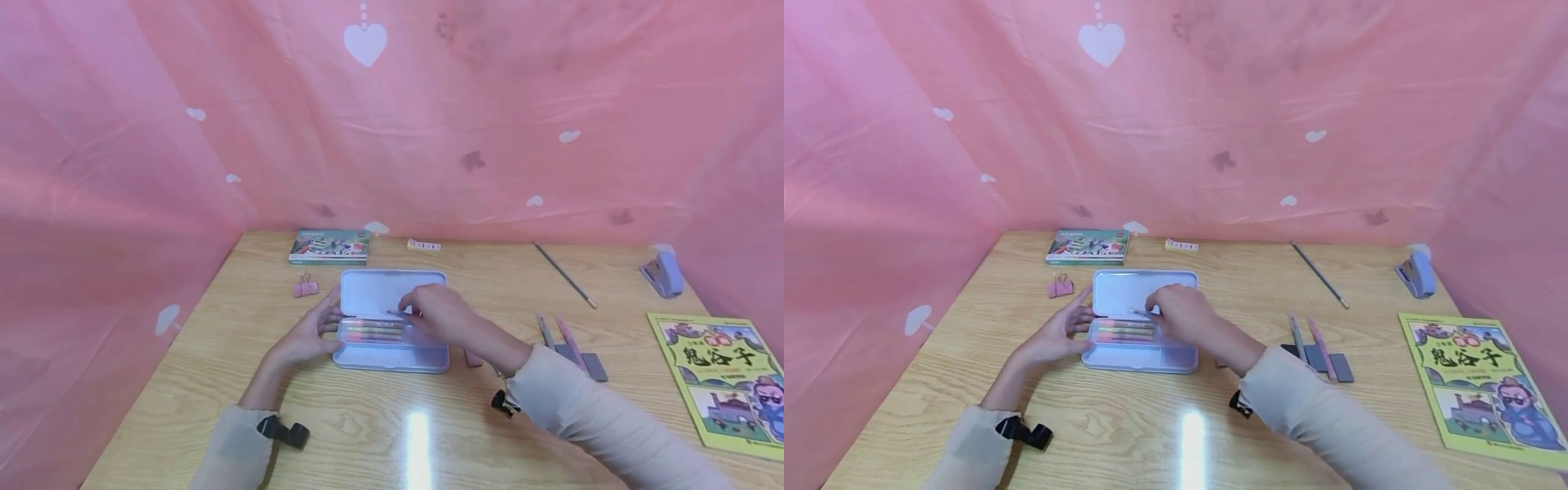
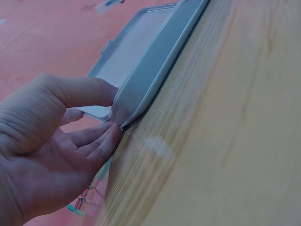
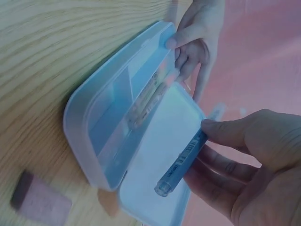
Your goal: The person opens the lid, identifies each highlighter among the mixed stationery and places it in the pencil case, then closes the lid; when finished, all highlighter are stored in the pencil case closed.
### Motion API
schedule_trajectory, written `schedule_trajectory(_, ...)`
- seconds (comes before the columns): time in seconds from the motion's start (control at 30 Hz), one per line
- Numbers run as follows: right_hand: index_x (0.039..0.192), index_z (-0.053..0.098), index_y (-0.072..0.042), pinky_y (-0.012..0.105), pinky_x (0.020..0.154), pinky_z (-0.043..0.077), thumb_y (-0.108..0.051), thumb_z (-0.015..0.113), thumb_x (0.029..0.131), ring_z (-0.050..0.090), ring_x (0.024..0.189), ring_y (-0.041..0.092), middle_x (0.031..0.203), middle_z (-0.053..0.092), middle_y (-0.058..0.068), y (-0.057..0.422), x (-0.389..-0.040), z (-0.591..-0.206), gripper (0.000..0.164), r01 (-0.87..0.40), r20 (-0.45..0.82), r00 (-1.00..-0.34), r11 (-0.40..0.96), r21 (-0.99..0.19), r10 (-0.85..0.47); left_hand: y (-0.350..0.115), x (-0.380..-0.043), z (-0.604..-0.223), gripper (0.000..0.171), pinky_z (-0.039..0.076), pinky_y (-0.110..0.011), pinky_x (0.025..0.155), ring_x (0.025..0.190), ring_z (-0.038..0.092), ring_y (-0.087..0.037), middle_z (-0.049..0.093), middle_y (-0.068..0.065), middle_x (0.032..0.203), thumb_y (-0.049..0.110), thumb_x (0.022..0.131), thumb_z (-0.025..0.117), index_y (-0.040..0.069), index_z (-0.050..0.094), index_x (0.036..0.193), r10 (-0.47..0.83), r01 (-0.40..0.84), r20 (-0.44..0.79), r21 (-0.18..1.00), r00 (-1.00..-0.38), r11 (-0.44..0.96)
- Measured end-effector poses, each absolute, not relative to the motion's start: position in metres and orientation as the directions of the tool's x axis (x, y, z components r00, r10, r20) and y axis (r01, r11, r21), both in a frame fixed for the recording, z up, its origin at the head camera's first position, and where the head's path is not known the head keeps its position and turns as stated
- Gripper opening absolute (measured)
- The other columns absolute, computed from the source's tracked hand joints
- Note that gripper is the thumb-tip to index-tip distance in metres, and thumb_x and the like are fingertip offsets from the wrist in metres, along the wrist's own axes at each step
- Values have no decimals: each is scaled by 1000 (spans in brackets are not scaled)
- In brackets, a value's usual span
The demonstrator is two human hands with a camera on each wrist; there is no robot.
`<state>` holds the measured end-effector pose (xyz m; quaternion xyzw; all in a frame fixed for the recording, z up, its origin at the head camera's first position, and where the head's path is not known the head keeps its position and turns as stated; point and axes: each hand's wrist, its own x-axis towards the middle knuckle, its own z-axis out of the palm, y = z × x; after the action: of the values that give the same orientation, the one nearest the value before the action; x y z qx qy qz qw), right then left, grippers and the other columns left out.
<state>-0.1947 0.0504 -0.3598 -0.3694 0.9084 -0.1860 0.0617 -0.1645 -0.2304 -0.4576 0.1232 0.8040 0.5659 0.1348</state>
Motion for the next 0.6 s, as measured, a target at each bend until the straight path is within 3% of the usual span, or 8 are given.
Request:
schedule_trajectory(0.2,101,73,-9,23,64,52,-9,70,83,59,72,9,88,70,1,40,-195,-377,19,-667,14,-679,609,-429,-734,-231,-164,-458,108,42,-40,106,122,48,-27,49,-13,132,-7,73,71,31,7,152,346,40,-79,945,-935,323)
schedule_trajectory(0.6,98,75,-11,25,68,52,-8,68,83,65,84,13,97,72,3,41,-195,-406,16,-626,-78,-677,629,-461,-732,-232,-166,-458,108,39,-45,107,125,45,-34,45,-19,136,-8,74,70,27,6,152,351,20,-95,951,-932,310)
